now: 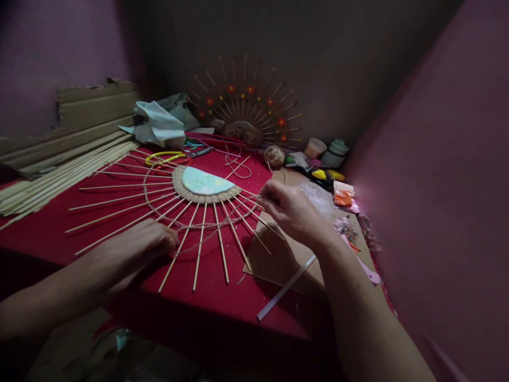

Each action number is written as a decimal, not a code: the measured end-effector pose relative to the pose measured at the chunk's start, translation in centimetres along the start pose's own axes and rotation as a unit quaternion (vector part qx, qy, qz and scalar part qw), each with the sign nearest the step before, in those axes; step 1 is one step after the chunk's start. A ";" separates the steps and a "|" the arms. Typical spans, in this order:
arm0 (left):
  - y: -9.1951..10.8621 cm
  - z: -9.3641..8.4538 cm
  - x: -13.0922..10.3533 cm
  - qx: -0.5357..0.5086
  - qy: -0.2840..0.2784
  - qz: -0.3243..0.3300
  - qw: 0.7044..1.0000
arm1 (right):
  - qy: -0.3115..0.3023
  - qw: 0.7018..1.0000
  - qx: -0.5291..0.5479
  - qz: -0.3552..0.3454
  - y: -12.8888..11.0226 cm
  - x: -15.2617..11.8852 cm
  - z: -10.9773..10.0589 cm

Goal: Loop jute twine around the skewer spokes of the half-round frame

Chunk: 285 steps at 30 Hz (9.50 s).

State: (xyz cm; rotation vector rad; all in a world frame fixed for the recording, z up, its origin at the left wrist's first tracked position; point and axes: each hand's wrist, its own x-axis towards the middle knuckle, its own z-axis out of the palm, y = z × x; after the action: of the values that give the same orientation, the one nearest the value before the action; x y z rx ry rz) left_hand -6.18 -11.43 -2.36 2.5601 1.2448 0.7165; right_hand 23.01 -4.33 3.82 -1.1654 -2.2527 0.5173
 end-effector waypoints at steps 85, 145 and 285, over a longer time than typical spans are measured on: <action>-3.9 -4.0 -1.9 -0.392 0.203 -0.398 0.804 | -0.083 0.995 -0.011 -0.053 -5.0 1.1 8.4; 2.1 -3.6 -7.9 -0.296 0.181 -0.403 0.847 | -0.123 0.945 -0.195 -0.233 -5.3 4.5 12.7; -11.6 -6.2 1.5 -0.342 0.235 -0.372 0.830 | 0.001 0.965 0.042 -0.260 -6.1 8.5 16.0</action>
State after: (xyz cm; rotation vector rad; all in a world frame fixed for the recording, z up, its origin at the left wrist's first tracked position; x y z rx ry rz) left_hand -16.40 -3.17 -0.98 1.2064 1.5724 1.3105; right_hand 5.19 -2.05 -2.74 -0.4941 -2.3822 0.3897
